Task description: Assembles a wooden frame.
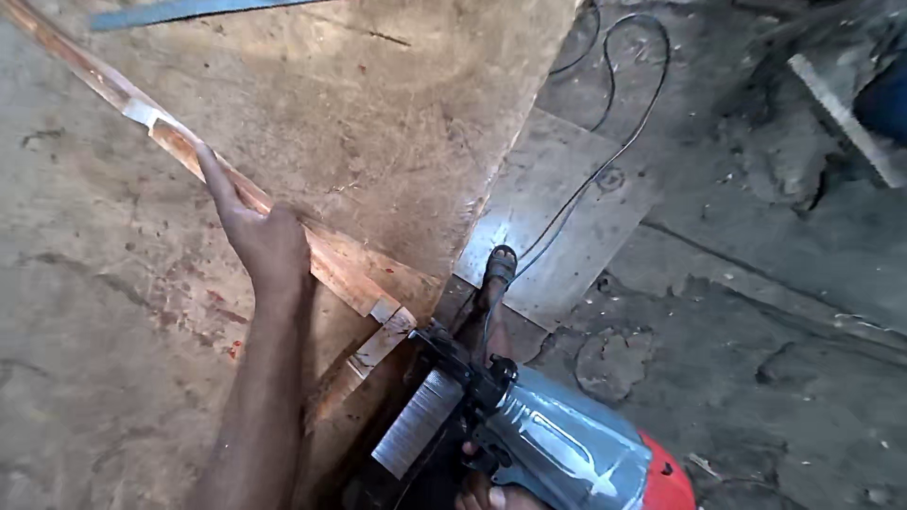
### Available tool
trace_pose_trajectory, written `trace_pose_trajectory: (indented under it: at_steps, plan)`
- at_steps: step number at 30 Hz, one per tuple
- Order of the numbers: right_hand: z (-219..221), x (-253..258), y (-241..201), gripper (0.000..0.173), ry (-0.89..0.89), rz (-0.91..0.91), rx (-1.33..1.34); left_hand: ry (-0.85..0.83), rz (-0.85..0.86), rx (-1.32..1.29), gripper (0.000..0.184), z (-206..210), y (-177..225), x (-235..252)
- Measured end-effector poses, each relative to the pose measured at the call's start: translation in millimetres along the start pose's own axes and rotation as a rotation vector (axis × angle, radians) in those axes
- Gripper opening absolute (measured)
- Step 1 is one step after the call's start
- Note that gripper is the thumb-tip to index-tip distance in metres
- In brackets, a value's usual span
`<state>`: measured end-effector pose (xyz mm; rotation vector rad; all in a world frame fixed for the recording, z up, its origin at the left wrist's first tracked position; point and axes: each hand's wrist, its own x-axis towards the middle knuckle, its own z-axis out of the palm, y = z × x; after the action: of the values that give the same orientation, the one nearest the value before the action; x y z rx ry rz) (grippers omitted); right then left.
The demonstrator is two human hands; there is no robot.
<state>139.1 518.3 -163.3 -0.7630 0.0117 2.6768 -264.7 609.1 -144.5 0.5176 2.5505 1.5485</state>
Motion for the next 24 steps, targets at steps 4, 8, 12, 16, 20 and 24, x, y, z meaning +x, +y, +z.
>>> trace_pose_trajectory:
  at_steps: [4, 8, 12, 16, 20, 24]
  plan:
    - [5, 5, -10, 0.032, -0.025, 0.053, -0.009, -0.014, -0.006, 0.004, 0.106, -2, 1, 2]
    - [5, 5, -20, 0.027, -0.018, 0.065, -0.043, 0.005, -0.010, -0.003, 0.105, 0, 0, 4]
    - [7, 11, -29, 0.022, 0.017, 0.061, -0.071, 0.028, -0.007, 0.080, 0.099, 2, 0, 8]
    - [14, 23, -43, 0.026, 0.019, 0.067, -0.051, 0.034, -0.027, 0.074, 0.097, 4, 1, 15]
    - [19, 32, -53, 0.017, 0.052, 0.087, -0.105, 0.023, -0.001, 0.038, 0.100, 4, -1, 25]
    - [21, 37, -64, 0.010, 0.094, 0.116, -0.176, 0.010, -0.007, 0.064, 0.103, 6, -1, 33]
